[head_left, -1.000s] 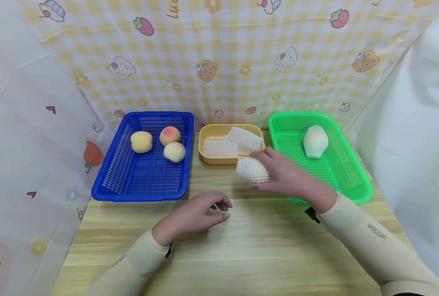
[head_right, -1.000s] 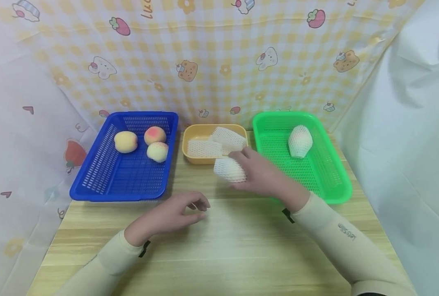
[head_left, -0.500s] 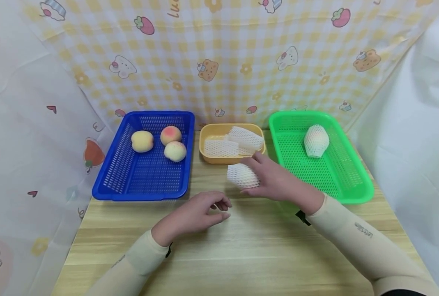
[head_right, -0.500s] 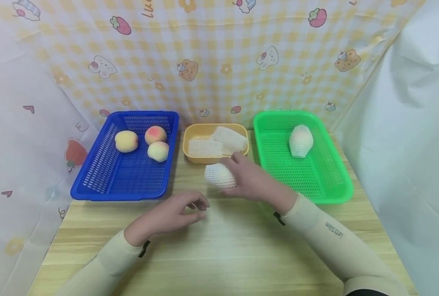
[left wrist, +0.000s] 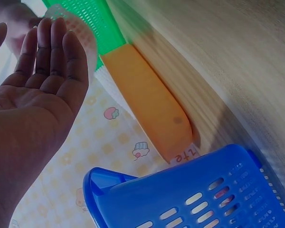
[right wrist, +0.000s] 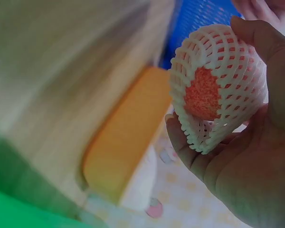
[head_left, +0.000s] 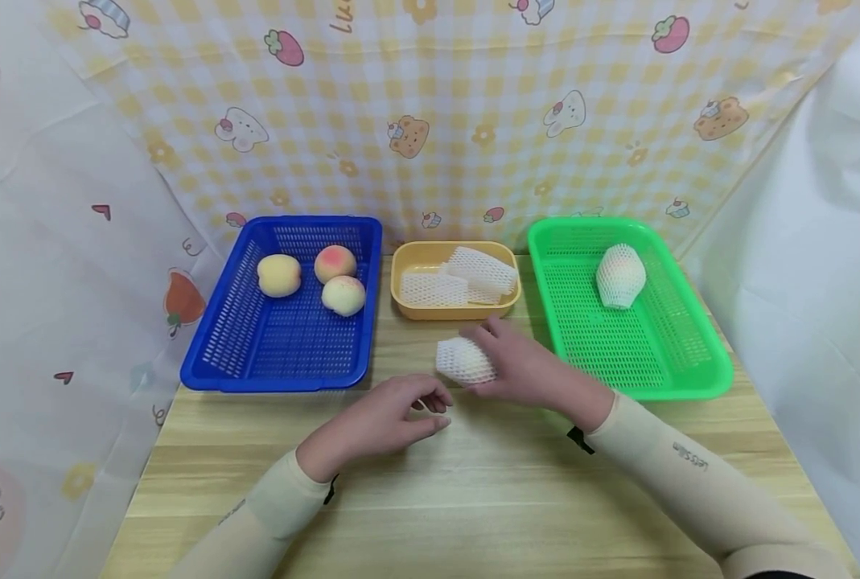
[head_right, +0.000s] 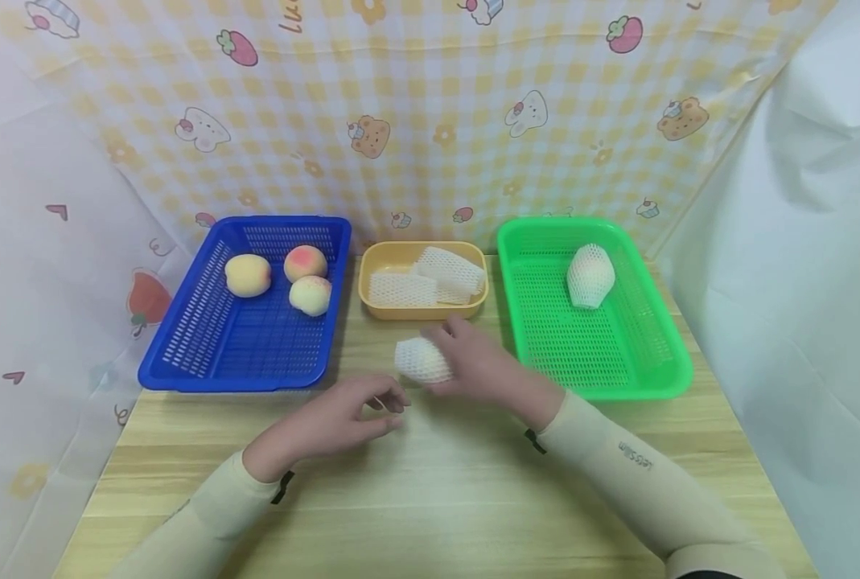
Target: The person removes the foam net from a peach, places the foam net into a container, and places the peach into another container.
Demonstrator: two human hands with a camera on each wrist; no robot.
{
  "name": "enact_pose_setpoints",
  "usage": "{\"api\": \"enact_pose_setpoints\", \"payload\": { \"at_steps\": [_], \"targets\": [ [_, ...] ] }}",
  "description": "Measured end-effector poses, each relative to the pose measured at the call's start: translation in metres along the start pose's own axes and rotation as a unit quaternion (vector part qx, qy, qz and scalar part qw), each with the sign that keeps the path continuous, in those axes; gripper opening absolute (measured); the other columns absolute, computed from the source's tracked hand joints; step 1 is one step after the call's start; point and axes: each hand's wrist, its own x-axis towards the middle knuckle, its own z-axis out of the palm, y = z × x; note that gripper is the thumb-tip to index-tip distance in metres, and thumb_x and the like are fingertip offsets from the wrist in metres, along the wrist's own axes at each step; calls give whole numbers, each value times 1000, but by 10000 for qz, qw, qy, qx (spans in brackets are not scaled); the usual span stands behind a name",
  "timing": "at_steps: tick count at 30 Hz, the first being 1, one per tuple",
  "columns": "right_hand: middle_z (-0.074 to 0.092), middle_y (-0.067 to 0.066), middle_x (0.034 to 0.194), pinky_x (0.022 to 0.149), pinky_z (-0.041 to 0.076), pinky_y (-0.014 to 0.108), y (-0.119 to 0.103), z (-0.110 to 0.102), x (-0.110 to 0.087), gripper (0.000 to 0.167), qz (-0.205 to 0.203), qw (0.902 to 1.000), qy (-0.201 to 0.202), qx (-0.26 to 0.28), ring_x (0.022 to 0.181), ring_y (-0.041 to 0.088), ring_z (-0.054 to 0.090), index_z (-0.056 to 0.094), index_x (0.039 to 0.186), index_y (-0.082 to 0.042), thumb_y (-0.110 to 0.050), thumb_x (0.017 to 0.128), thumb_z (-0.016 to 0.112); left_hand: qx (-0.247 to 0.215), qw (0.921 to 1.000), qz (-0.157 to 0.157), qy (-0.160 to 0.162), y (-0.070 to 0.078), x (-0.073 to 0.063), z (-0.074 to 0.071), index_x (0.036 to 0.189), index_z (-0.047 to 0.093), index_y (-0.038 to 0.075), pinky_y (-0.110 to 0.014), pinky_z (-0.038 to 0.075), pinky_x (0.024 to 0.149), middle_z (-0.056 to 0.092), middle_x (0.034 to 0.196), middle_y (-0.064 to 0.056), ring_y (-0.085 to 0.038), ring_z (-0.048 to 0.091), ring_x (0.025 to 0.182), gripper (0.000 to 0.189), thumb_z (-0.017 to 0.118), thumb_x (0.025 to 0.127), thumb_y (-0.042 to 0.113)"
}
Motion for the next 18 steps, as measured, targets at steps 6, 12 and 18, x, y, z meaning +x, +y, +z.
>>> {"api": "enact_pose_setpoints", "payload": {
  "at_steps": [6, 12, 18],
  "targets": [
    [56, 11, 129, 90, 57, 41, 1, 22, 4, 86, -110, 9999, 17, 27, 106, 23, 58, 54, 157, -10, -37, 87, 96, 2, 10000, 75, 66, -2, -1, 0, 126, 74, 15, -47, 61, 100, 73, 116, 9, -8, 68, 110, 22, 75, 108, 29],
    [56, 10, 128, 86, 58, 40, 4, 34, 5, 87, 15, 10000, -37, 24, 103, 22, 59, 54, 158, -11, -40, 88, 95, -43, 9999, 69, 70, -1, -2, 0, 128, 73, 11, -48, 60, 101, 75, 119, 3, -10, 68, 111, 25, 75, 108, 27],
    [55, 9, 128, 86, 58, 38, 10, 41, 5, 88, 7, 10000, -36, 39, 105, 20, 59, 53, 159, -12, -41, 88, 96, -63, 10000, 31, 58, -3, -1, 1, 126, 74, 13, -48, 61, 100, 75, 119, 2, -10, 68, 111, 23, 75, 108, 27]
  ]
}}
